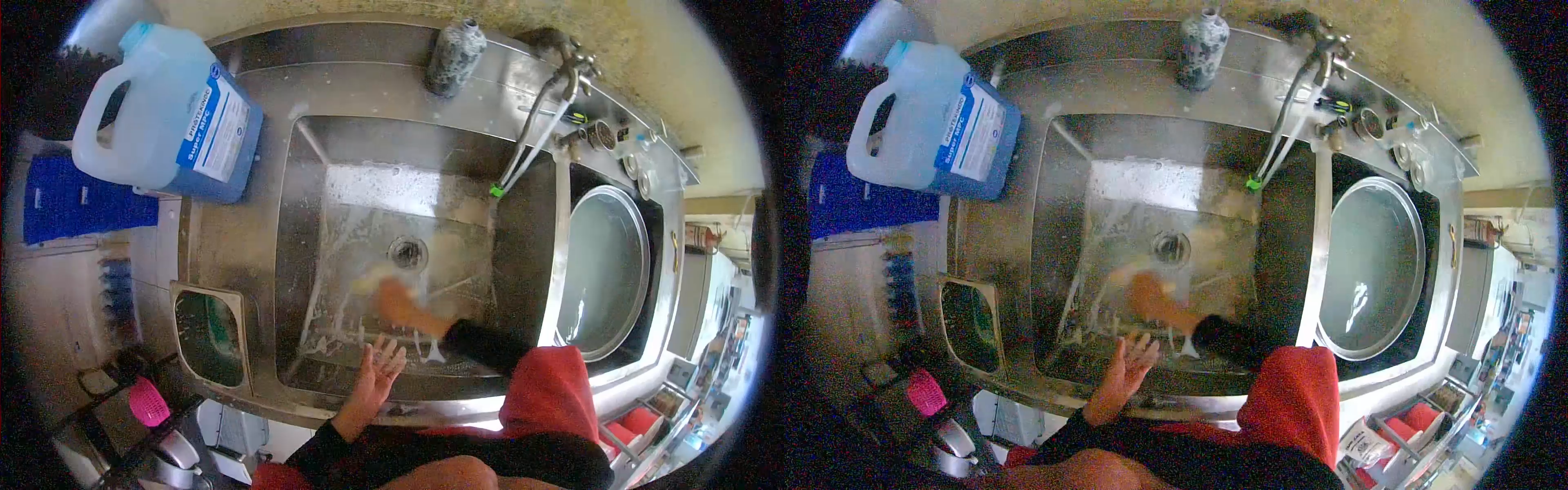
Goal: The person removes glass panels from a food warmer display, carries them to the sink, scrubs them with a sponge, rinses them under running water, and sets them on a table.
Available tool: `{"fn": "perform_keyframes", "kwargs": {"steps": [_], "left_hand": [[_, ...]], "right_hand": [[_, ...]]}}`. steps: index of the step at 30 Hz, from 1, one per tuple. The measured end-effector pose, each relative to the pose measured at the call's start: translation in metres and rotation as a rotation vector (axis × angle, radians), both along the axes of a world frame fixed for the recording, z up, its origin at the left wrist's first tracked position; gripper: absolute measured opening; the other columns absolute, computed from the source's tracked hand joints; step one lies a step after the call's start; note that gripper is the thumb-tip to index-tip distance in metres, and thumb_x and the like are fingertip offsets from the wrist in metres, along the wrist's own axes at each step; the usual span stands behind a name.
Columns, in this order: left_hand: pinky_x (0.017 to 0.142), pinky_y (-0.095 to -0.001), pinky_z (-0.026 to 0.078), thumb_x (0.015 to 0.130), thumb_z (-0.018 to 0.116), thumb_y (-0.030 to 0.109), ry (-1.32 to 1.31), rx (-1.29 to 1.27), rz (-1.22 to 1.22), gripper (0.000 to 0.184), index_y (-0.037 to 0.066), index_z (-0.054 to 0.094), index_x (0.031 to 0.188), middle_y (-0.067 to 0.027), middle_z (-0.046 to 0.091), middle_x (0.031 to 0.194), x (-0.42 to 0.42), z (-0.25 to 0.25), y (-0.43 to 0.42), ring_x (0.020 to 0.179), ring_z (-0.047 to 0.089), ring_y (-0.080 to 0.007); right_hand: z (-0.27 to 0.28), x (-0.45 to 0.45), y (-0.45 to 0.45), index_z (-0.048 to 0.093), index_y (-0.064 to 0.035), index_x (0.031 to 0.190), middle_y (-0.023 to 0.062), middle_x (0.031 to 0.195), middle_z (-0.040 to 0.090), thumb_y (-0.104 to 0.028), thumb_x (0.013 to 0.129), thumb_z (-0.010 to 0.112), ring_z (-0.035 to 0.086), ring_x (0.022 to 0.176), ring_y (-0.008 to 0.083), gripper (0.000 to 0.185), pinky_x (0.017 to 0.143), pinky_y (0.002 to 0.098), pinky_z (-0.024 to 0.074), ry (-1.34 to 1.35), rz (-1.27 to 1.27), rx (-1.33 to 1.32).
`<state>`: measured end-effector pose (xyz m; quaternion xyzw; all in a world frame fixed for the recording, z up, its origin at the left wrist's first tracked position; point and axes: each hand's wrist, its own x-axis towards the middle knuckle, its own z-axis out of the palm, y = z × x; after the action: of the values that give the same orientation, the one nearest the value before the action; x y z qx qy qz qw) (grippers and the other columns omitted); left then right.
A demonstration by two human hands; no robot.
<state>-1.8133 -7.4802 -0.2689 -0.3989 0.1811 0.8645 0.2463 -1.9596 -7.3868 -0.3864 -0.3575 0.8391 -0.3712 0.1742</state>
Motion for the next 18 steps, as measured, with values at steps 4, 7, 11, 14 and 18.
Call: {"fn": "perform_keyframes", "kwargs": {"steps": [4,7,11,14,18], "left_hand": [[0.099,-0.0407,0.029,0.086,0.040,0.041,0.278,-0.134,-0.119,0.054,0.013,0.025,0.130,-0.0120,0.027,0.134,0.009,-0.004,-0.001,0.120,0.032,-0.0283],[0.098,-0.0407,0.029,0.087,0.040,0.039,-0.103,-0.007,0.069,0.052,0.013,0.027,0.129,-0.0116,0.030,0.133,-0.002,-0.001,0.005,0.119,0.034,-0.0278],[0.100,-0.0410,0.027,0.088,0.036,0.040,-0.022,0.002,0.041,0.056,0.008,0.020,0.131,-0.0140,0.024,0.135,0.005,-0.008,0.004,0.119,0.032,-0.0315],[0.100,-0.0403,0.026,0.088,0.035,0.039,0.038,0.032,0.039,0.056,0.008,0.018,0.131,-0.0139,0.023,0.135,0.009,-0.011,0.000,0.120,0.030,-0.0310],[0.096,-0.0399,0.032,0.086,0.040,0.042,0.054,0.025,0.020,0.055,0.013,0.025,0.130,-0.0110,0.032,0.131,0.014,-0.022,-0.006,0.118,0.035,-0.0291]], "right_hand": [[-0.044,-0.052,-0.070,0.053,-0.0050,0.099,0.0164,0.099,0.050,-0.020,0.074,0.052,0.047,0.092,0.0302,0.029,0.080,0.0406,0.0385,-0.013,0.158,-0.227],[-0.219,-0.132,0.000,0.056,-0.0041,0.100,0.0113,0.086,0.059,-0.029,0.079,0.053,0.055,0.077,0.0224,0.032,0.071,0.0348,0.0440,-0.098,-0.270,-0.236],[-0.145,-0.092,0.174,0.055,-0.0046,0.094,0.0090,0.068,0.053,-0.030,0.079,0.052,0.051,0.059,0.0212,0.029,0.055,0.0371,0.0429,0.335,-0.569,0.423],[-0.133,-0.016,0.225,0.058,-0.0057,0.077,0.0084,0.066,0.053,-0.021,0.079,0.050,0.051,0.055,0.0242,0.018,0.052,0.0441,0.0398,0.214,-0.532,0.984],[-0.017,0.073,0.135,0.052,-0.0038,0.092,0.0159,0.081,0.051,-0.019,0.076,0.050,0.050,0.073,0.0311,0.022,0.067,0.0436,0.0392,-0.066,-0.215,0.701]]}}
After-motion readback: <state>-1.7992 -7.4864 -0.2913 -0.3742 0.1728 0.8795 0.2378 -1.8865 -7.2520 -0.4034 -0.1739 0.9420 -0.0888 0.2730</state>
